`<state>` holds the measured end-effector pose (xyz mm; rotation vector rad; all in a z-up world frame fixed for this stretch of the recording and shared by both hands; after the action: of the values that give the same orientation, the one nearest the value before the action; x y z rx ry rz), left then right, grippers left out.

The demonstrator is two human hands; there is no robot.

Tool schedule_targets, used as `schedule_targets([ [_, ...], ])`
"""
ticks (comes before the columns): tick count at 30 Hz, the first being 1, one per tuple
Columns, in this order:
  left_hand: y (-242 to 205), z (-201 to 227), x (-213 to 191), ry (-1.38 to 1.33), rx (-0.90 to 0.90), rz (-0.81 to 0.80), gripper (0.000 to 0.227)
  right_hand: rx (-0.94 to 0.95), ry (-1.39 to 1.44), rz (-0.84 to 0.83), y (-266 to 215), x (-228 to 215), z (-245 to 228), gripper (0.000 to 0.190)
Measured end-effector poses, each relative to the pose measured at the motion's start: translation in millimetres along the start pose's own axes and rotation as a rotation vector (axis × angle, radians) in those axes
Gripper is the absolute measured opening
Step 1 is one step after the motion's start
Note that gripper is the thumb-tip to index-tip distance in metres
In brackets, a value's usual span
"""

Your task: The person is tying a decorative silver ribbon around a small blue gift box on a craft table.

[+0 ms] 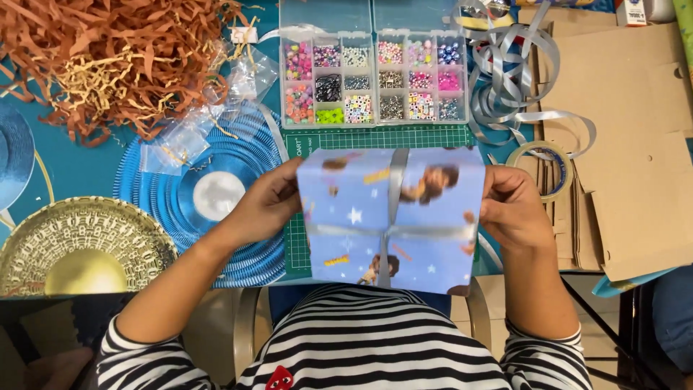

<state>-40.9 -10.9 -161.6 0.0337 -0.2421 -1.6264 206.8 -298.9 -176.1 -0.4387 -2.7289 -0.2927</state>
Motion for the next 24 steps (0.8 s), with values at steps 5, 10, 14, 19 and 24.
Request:
schedule_targets([
  [5, -3.3, -7.7, -4.6, -0.021, 0.052, 0.036, 0.027, -0.044, -0.01, 0.002, 7.8, -14.0, -0.3, 0.036],
  [10, 0.5, 29.2, -14.0, 0.541, 0.163, -0.273, 0.035, 0.01, -0.506, -0.432, 20.8, -18.4, -46.5, 0.014],
  [14, 1.7, 76.2, 2.8, 0.857, 0.37, -0.373, 0.025, 0.061, -0.849, -0.613, 35.1, 10.2, -85.4, 0.027],
  [19, -8.1, 84.0, 10.9, 1.904, 0.75, -0.43, 0.019, -0.171, -0.998, -0.808, 46.2, 69.1, -108.5, 0.037],
  [24, -18.9, 56.0, 1.6, 2.03, 0.908, -0.699, 0.025, -0.146, -1.4, -1.03, 27.1, 58.5, -82.0, 0.023],
])
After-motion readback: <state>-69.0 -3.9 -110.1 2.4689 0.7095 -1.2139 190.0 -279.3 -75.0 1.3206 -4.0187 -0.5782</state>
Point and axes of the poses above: each hand's wrist, its own y-axis towards the middle knuckle, its own x-axis out of the palm, z = x × y, the point moved 2 cm from there along y, towards the middle knuckle, and after that the axes turned 15 degrees about -z, right-handed, at the moved point
